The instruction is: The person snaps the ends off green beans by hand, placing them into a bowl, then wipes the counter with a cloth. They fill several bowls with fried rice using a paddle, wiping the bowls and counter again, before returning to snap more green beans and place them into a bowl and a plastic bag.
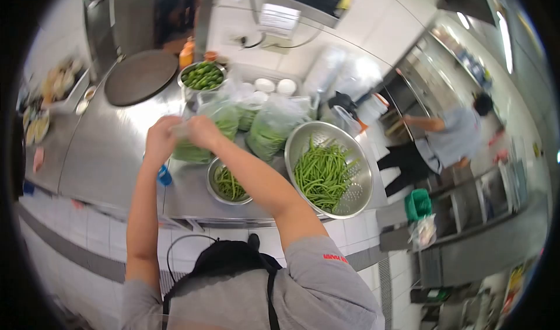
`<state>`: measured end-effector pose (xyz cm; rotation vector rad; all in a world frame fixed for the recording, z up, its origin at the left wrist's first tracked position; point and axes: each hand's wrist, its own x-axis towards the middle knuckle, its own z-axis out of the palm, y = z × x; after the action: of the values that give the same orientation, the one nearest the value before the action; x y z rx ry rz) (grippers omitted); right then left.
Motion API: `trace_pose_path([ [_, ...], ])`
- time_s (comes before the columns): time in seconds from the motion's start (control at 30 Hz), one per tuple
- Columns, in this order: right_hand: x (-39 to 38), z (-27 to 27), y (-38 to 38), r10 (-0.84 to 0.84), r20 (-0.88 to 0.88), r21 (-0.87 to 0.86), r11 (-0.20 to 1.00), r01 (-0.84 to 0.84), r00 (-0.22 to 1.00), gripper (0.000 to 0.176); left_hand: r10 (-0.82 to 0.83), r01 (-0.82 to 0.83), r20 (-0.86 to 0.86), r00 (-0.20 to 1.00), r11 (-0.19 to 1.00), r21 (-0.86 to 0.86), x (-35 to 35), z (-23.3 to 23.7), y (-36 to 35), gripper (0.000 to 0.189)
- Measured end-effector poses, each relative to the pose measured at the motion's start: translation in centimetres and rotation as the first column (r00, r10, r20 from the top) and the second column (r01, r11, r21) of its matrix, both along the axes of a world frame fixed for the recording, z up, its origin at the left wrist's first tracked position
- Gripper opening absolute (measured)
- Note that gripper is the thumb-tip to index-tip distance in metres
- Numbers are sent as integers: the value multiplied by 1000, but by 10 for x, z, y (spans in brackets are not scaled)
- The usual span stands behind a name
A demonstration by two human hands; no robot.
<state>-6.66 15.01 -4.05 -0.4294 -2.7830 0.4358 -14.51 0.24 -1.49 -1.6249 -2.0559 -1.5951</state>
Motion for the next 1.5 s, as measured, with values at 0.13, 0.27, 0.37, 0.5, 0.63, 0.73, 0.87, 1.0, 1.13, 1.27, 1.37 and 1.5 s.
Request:
trace_pose_path([
  [0.13,34,69,2,36,-234,7,999,-36,971,16,-13,-43,227,974,970,241,48,12,-28,28],
  [0.27,98,147,42,-145,-175,-207,972,108,974,29,-137,76,554,821,988,131,79,-21,-33,25],
  [0.37,157,194,76,-267,-194,-213,951,225,944,31,-324,453,894,309,877,161,148,-22,-6,30],
  [0.5,239,235,111,-282,-190,-10,958,285,941,30,-265,588,959,100,793,158,237,-39,50,52],
  [0.63,303,228,173,-348,-119,136,922,363,930,29,-125,500,968,217,866,-1,261,-66,114,60],
  [0.73,342,210,203,-475,-76,143,865,481,877,27,-133,526,972,193,850,12,267,-66,111,68],
  [0.87,379,162,240,-471,-65,-64,882,467,880,28,-67,456,985,156,890,-12,281,-50,59,75],
  [1.0,377,101,261,-336,-91,-147,936,321,937,25,-30,441,997,69,897,-4,282,-48,27,80],
  [1.13,363,67,279,-435,-10,-307,858,411,901,24,34,482,999,-2,876,-28,290,-33,15,81],
  [1.27,342,21,305,-363,71,-363,858,363,929,23,13,448,1000,-12,894,-6,294,-39,12,79],
  [1.37,328,20,297,-188,119,-27,981,193,975,17,-12,411,1000,-14,911,16,300,-41,17,76],
  [1.5,319,47,269,-132,169,-428,883,193,977,13,-40,346,998,-39,937,51,317,-51,46,72],
])
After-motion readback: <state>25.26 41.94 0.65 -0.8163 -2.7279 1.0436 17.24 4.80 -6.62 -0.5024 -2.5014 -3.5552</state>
